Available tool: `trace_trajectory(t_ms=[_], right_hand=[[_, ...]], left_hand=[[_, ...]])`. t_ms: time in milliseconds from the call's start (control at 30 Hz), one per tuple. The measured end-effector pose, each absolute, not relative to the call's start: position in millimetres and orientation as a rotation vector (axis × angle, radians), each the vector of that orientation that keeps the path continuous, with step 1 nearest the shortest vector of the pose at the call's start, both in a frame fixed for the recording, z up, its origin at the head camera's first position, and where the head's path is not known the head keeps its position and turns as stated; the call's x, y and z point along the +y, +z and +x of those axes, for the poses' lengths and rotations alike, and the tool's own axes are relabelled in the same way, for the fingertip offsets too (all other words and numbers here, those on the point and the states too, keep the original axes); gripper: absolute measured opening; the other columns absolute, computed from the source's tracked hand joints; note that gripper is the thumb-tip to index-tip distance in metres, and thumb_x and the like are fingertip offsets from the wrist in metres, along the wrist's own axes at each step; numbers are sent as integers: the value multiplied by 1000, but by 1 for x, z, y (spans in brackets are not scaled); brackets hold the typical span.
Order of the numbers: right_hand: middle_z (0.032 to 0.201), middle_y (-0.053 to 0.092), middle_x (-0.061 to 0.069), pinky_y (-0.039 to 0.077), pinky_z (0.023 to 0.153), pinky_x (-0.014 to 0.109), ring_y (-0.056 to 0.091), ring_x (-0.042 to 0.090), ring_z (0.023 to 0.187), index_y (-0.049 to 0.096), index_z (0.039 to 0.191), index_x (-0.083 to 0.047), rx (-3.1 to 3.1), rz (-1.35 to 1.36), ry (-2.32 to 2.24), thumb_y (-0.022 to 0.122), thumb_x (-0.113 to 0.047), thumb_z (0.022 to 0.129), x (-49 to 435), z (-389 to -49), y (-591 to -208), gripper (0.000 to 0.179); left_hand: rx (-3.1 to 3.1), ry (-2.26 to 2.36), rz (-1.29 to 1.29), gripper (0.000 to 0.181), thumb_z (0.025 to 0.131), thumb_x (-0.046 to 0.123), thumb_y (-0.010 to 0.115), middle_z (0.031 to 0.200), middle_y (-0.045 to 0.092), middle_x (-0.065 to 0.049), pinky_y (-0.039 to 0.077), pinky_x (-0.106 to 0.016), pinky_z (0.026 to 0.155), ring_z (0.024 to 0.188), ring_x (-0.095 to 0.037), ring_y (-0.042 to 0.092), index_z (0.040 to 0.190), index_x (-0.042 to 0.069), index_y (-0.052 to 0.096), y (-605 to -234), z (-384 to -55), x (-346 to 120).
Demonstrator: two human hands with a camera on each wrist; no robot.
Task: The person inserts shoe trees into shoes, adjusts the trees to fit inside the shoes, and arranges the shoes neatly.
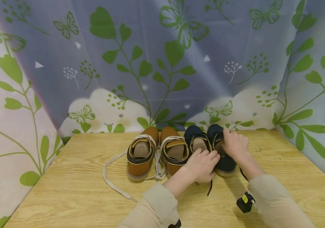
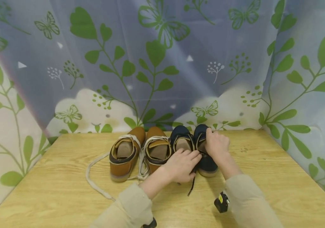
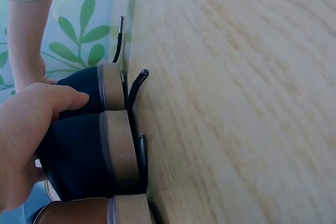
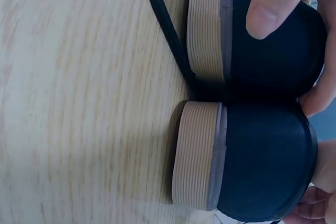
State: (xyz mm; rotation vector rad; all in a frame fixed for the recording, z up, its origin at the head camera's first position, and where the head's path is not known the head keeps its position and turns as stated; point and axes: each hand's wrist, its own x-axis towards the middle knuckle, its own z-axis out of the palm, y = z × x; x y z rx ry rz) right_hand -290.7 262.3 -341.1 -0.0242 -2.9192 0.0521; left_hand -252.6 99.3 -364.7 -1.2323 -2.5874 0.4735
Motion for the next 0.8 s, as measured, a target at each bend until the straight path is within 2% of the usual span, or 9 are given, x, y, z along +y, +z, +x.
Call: trace_trajectory(t_ms=[67, 267, 467, 600, 800], right_hand=[[83, 58, 22, 41, 45, 42, 53, 34, 57, 44, 127, 3, -2922, -29, 45, 69, -20, 83, 261, -291, -340, 56], [96, 59, 27, 43, 49, 45, 57, 36, 64, 37, 136, 5, -2960, -27, 50, 67, -21, 85, 262, -289, -341, 65], [97, 60, 28, 40, 43, 39, 53, 29, 54, 32, 140, 5, -2946, 23, 92, 62, -28, 89, 263, -284, -342, 68], [100, 58, 29, 43, 46, 41, 55, 33, 59, 39, 135, 6, -2909, 49, 107, 60, -30, 90, 263, -280, -341, 62], [97, 57, 26, 44, 50, 43, 58, 34, 68, 50, 116, 7, -2893, 50, 161, 59, -33, 90, 264, -274, -344, 48]], left_hand=[[-2594, 491, -1227, 63, 90, 50, 48, 144, 32, 8, 32, -28, 97, 121, -10, 41, 145, 23, 32, -365, -252, 99], [-2629, 539, -1225, 69, 90, 54, 44, 150, 23, 7, 27, -30, 103, 129, -11, 32, 148, 23, 24, -367, -249, 97], [-2675, 466, -1242, 74, 89, 63, 36, 151, 18, 4, 20, -33, 108, 136, -15, 21, 150, 25, 16, -364, -250, 87], [-2711, 370, -1231, 73, 91, 62, 33, 152, 18, 2, 16, -36, 110, 138, -22, 17, 150, 25, 13, -357, -250, 74], [-2828, 187, -1175, 69, 93, 59, 32, 154, 13, 0, 11, -43, 111, 139, -31, 11, 150, 26, 15, -346, -251, 49]])
